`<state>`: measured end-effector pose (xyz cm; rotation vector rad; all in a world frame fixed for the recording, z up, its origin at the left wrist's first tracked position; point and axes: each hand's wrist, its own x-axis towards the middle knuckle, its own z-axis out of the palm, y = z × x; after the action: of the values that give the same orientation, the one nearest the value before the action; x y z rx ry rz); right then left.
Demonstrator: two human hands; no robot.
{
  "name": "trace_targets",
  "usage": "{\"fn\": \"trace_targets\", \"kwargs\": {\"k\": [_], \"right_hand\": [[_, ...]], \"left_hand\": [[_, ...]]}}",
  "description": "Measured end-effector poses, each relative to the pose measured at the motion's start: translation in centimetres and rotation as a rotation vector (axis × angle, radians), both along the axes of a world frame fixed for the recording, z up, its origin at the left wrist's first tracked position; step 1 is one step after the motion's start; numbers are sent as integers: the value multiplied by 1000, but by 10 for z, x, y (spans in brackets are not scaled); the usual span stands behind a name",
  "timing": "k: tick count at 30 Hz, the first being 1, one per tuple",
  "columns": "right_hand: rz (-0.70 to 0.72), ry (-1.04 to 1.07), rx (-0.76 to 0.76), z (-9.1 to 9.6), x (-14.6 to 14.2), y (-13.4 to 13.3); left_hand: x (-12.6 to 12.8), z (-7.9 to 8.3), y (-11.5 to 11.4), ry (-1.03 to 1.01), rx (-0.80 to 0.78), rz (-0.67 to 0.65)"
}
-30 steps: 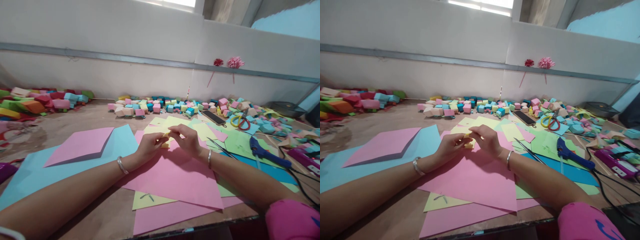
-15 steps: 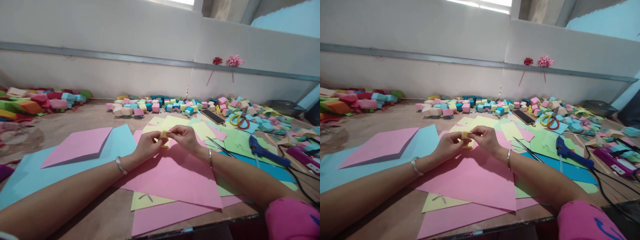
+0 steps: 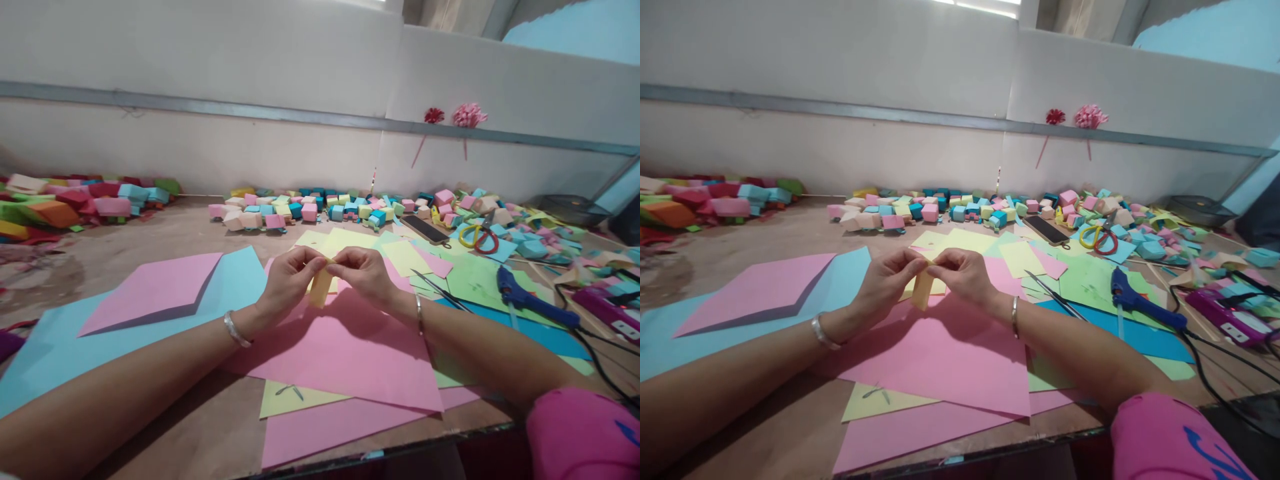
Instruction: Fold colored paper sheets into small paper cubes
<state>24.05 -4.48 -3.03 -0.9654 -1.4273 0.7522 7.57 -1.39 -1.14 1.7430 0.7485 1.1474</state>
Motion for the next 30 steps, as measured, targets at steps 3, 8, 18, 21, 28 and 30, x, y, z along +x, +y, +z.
{"fn": "trace_targets", "kwargs": {"k": [3, 8, 18, 21, 28, 30], "right_hand": [[-81, 95, -32, 3, 1, 2], [-188, 129, -62, 5, 8, 7], [-34, 149, -142, 1, 10, 9], [-27, 189, -155, 2, 12, 10], [-38, 102, -140, 4, 17, 12], [-82, 46, -84, 4, 18, 13]], "left_hand": [[1, -6, 2, -42, -200, -104], [3, -15, 3, -9, -330, -182], [3, -11, 0, 7, -484, -208], [4, -12, -2, 12, -511, -204], [3, -12, -3, 94, -483, -221], [3, -11, -4, 110, -476, -216]]}}
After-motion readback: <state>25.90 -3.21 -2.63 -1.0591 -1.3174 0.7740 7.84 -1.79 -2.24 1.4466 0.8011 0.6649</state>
